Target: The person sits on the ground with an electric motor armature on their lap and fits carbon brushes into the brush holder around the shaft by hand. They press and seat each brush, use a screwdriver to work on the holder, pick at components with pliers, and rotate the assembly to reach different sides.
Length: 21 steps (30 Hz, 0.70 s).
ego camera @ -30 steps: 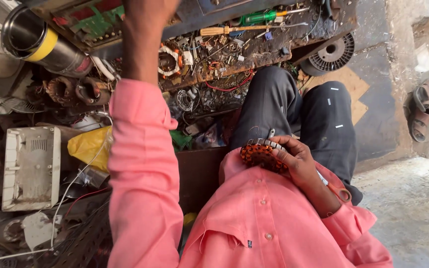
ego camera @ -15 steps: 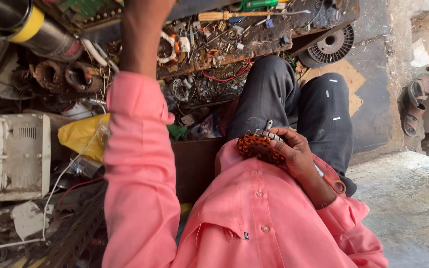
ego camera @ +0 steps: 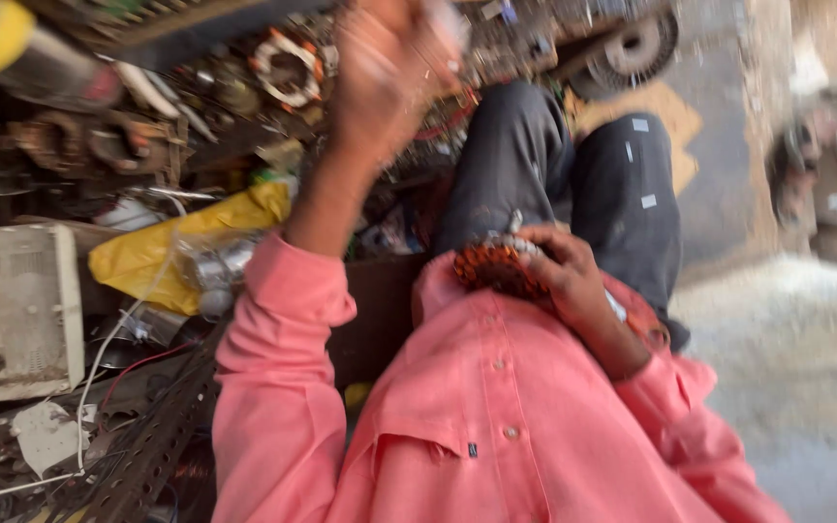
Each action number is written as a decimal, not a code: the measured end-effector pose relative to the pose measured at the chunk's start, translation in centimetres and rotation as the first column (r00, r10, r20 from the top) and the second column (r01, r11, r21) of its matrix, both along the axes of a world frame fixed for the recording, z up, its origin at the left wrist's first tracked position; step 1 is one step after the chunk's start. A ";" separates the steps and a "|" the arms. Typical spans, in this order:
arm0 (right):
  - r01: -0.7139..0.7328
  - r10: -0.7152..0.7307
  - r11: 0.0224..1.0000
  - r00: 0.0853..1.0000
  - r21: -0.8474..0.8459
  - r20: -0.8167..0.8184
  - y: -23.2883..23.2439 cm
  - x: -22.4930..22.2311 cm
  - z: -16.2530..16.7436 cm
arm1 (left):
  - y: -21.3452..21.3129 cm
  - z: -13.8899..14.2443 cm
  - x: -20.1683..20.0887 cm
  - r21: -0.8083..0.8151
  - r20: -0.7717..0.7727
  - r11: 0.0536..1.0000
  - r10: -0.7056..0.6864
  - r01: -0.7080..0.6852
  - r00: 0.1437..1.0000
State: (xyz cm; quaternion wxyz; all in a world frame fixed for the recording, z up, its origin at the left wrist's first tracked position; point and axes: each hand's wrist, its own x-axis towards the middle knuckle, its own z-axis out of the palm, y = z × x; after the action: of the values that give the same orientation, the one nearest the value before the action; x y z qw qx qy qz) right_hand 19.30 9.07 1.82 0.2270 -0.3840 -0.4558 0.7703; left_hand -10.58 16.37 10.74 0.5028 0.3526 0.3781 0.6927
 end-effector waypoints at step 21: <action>-0.753 0.138 0.598 0.435 0.276 0.890 -2.7 14.8 4.7 | -6.7 -13.2 15.3 -0.263 0.279 0.910 -0.247 0.321 0.928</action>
State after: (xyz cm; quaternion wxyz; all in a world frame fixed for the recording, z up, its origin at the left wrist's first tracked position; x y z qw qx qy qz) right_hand 34.13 6.33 6.53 -0.1173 -0.4322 -0.8298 0.3331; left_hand 4.77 9.64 -2.47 0.6889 0.2364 0.3608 0.5826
